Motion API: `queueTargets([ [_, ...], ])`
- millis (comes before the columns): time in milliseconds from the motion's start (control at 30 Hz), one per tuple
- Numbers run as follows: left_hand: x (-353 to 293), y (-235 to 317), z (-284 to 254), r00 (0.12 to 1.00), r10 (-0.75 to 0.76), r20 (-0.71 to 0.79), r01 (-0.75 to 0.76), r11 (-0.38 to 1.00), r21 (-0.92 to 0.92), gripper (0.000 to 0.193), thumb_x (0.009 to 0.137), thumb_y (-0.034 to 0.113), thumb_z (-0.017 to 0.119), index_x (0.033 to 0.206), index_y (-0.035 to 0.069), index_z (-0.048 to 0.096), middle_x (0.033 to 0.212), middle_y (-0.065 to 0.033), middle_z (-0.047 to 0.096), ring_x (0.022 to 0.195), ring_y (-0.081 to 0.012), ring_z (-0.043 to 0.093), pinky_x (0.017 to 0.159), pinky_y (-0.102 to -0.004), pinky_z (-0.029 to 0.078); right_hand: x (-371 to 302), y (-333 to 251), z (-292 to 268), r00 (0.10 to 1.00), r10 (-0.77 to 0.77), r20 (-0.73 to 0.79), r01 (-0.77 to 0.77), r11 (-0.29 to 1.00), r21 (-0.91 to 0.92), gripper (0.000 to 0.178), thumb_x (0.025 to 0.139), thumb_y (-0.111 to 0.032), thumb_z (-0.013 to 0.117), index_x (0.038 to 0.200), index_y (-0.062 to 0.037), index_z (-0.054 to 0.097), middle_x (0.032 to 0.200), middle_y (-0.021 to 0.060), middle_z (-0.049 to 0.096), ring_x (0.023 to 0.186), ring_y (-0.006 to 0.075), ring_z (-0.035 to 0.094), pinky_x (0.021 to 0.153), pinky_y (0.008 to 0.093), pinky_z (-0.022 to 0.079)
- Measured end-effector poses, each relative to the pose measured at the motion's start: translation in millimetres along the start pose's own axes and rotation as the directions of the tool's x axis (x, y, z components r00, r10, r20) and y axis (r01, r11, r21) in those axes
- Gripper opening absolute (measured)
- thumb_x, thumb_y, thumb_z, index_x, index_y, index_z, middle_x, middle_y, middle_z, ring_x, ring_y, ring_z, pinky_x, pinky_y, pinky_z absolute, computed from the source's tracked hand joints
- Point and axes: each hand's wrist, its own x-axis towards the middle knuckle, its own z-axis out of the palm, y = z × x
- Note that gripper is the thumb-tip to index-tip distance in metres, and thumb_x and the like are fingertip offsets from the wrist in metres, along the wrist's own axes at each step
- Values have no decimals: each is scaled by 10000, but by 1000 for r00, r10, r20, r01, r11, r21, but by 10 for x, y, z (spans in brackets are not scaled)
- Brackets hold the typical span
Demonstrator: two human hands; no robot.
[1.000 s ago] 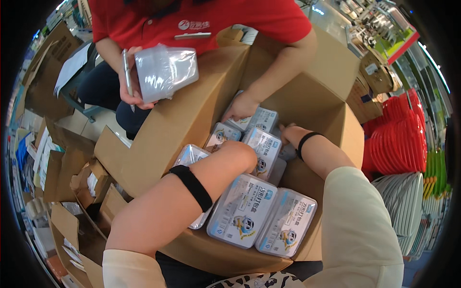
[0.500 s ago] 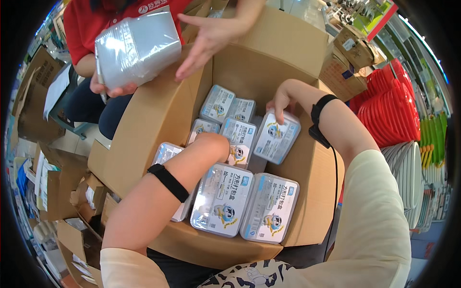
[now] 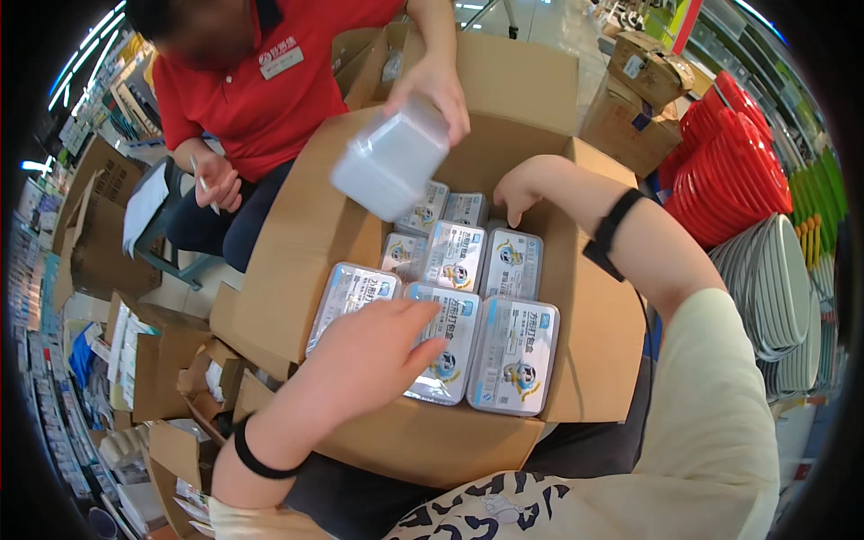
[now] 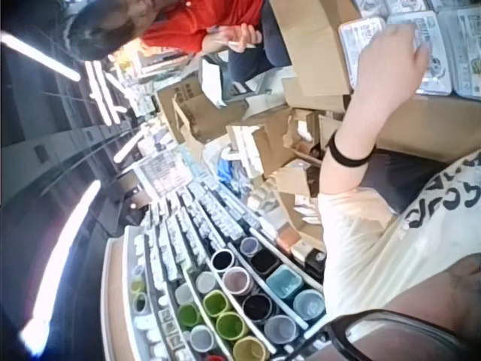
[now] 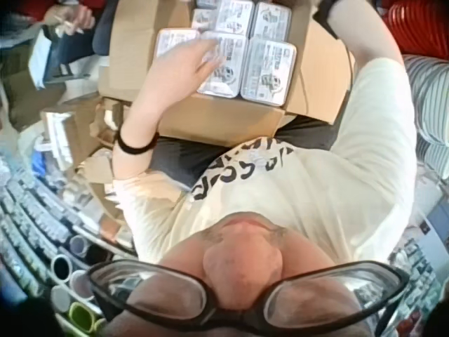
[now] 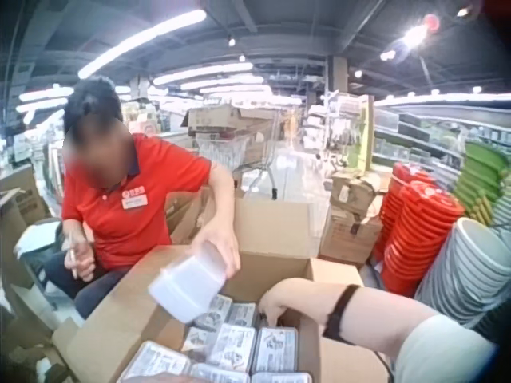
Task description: Organizing and checking various plastic containers and retail items in cardboard boxes.
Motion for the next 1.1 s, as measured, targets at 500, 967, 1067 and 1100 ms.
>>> queueTargets([
  [500,-1348,-722,1379,894,-74,-442,205,944,257,747,882,298,636,1507,80,289,1584,-204,171,1429,-455,197,1131,-602,198,-1887,138,2829,679,578,-453,-158,717,679,740,847,-338,646,1474,-96,339,1274,242,586,1188,369,565,985,434,466],
  [967,-1728,-734,1427,687,-446,-573,509,859,-58,644,904,252,638,1447,33,370,1471,-233,388,1345,-367,394,1097,-449,348,-1607,-409,3951,465,728,-504,184,478,859,415,917,-202,476,1314,-113,558,1104,180,682,1043,319,646,894,408,500],
  [1067,-1867,-929,1281,667,-707,-233,364,583,-726,522,936,234,616,1372,-6,460,1293,-173,575,1195,-235,534,997,-373,426,-1584,-374,3955,487,701,-521,662,93,744,369,944,-139,480,1291,-64,582,1071,118,699,961,218,669,838,340,518],
  [1100,-2023,-1268,1294,639,-709,-298,243,554,-797,406,977,249,555,1284,-16,547,1138,-97,654,1032,-120,579,871,-290,462,-1697,-485,3829,490,702,-516,834,-205,512,357,957,-142,468,1279,-59,597,1060,81,703,917,193,671,819,318,523],
])
